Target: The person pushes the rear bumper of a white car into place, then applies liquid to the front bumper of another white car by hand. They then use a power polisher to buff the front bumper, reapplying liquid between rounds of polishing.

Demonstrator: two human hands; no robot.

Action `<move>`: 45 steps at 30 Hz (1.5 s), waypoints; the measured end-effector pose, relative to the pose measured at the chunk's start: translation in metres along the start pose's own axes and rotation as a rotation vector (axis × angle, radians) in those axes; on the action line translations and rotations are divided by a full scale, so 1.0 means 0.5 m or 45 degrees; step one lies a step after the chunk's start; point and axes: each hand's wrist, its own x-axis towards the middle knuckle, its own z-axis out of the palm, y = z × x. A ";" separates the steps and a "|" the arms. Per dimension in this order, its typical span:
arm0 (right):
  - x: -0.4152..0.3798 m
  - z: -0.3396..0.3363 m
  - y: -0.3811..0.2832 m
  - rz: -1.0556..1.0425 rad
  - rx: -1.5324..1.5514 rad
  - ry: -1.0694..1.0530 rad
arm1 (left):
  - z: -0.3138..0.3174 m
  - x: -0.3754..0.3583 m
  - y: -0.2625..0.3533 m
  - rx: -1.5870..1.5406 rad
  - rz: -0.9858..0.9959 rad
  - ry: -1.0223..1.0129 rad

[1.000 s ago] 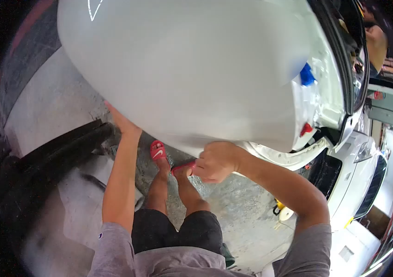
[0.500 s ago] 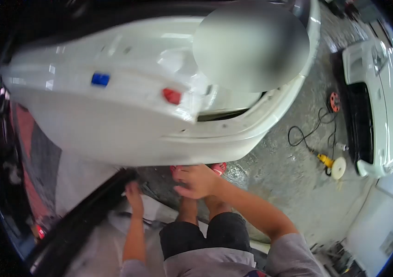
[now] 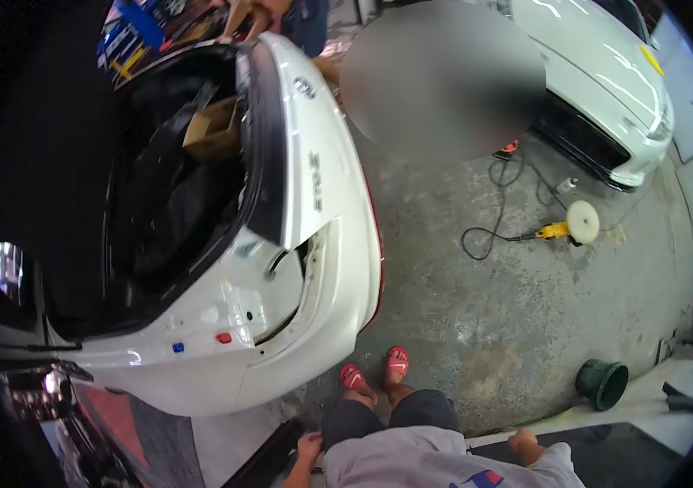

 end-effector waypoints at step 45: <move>0.462 -0.911 0.176 -0.163 1.504 0.750 | 0.792 -0.236 0.782 0.669 0.395 -0.128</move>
